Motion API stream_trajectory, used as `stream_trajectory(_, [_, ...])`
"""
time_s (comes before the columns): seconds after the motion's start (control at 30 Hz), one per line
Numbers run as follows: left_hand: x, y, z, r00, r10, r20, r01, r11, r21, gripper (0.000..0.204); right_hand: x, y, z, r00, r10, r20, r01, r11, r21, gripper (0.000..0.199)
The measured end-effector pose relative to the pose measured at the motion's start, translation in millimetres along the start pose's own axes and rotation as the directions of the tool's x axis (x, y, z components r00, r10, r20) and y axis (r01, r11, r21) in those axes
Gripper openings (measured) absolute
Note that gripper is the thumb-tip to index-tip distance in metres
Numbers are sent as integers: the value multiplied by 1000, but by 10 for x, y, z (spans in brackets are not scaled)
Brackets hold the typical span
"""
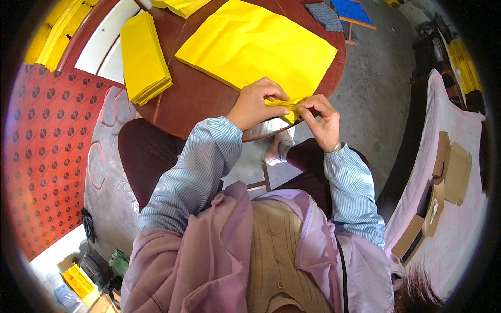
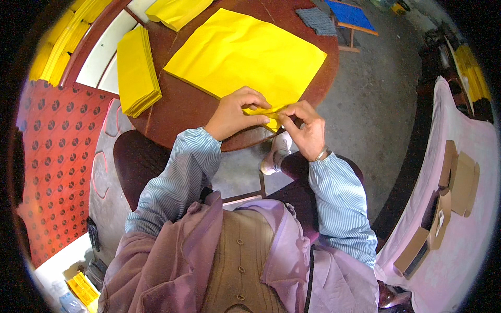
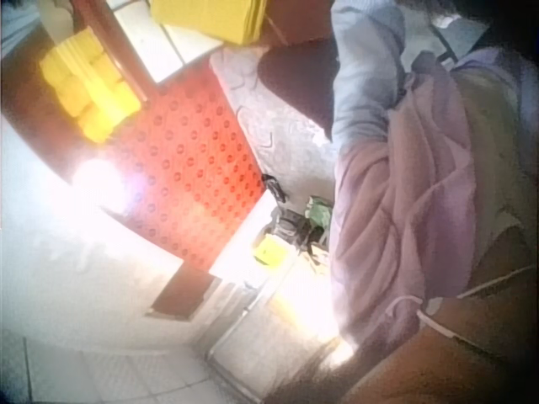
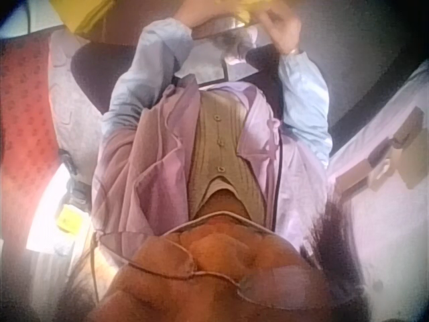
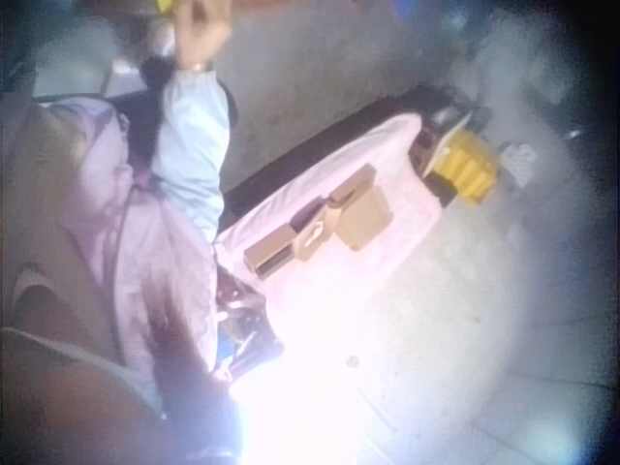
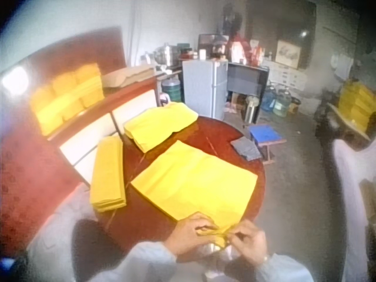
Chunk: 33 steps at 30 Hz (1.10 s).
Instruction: The person folds yellow fabric pieces on a round table, aligning edges and pressing creases. The person stacks the folded pieces and repeats the folding process on another piece.
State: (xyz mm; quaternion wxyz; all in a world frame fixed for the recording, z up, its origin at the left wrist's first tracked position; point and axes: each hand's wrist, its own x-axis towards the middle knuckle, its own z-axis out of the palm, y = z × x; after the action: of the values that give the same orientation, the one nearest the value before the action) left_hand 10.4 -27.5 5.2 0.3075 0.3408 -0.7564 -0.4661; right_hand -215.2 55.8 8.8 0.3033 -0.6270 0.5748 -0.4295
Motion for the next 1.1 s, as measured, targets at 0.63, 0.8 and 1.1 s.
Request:
stream_trajectory(0.63, [22, 14, 81, 990, -77, -122, 78, 997, 5, 19, -30, -148, -59, 966, -245, 79, 257, 942, -214, 18])
stream_trajectory(0.8, [26, 1, 88, 990, -75, -119, 78, 997, 18, 19, -42, -109, -46, 993, -113, 44, 118, 984, -134, 13])
stream_trajectory(1.1, [19, -11, 95, 989, -73, -127, 76, 997, 14, 20, 0, -87, -28, 995, -94, 21, 95, 987, -131, 13])
